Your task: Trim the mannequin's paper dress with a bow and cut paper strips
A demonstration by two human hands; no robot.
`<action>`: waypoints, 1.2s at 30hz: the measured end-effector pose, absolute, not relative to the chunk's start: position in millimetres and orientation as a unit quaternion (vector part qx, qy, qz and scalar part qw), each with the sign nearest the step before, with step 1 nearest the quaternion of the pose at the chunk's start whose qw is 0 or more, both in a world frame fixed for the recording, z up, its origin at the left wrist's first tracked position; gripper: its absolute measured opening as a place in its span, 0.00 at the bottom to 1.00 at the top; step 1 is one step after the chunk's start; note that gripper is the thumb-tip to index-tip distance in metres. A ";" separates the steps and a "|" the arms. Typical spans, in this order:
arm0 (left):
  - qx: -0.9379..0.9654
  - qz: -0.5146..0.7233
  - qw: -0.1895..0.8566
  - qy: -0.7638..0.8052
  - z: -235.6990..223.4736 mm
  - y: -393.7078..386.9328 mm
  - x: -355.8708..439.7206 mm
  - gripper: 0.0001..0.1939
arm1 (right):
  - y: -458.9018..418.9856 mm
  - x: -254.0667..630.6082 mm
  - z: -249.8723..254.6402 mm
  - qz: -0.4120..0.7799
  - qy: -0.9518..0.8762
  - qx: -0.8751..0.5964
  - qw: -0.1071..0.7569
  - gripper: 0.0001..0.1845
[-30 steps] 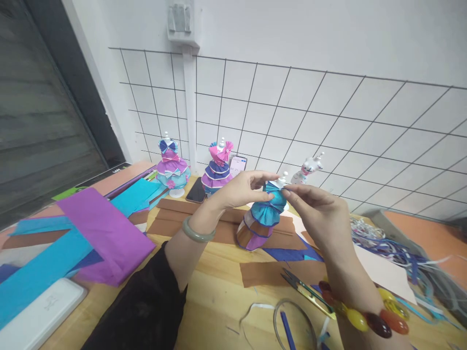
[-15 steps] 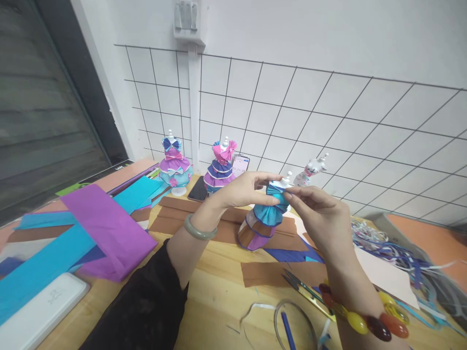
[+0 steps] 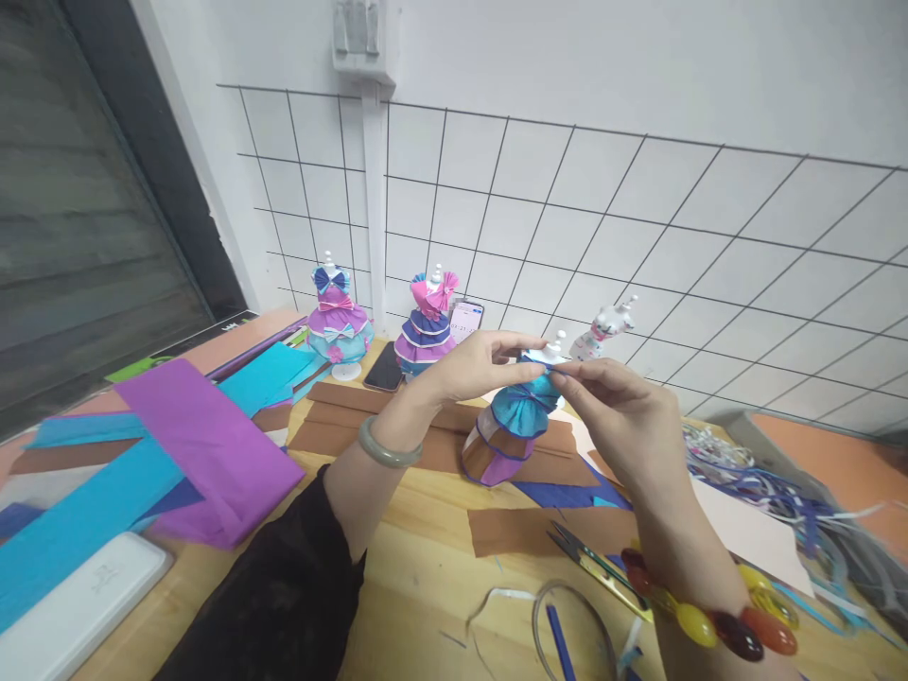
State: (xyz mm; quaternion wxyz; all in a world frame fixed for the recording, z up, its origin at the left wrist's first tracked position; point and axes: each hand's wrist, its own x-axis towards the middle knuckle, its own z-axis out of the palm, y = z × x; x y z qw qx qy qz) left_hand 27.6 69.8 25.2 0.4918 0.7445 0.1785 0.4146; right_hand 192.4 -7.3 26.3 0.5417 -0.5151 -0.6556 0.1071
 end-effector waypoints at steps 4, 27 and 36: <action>0.742 0.427 0.485 0.177 23.8 70.0 29.8 0.20 | -7.6 192.1 27.1 0.101 -0.655 -0.522 0.537 0.09; 0.743 0.444 0.466 0.183 19.7 72.7 35.2 0.19 | -4.1 189.3 23.0 0.123 -0.623 -0.519 0.572 0.09; 0.733 0.448 0.474 0.195 20.6 71.6 35.5 0.20 | -3.3 190.9 22.8 0.152 -0.612 -0.511 0.584 0.09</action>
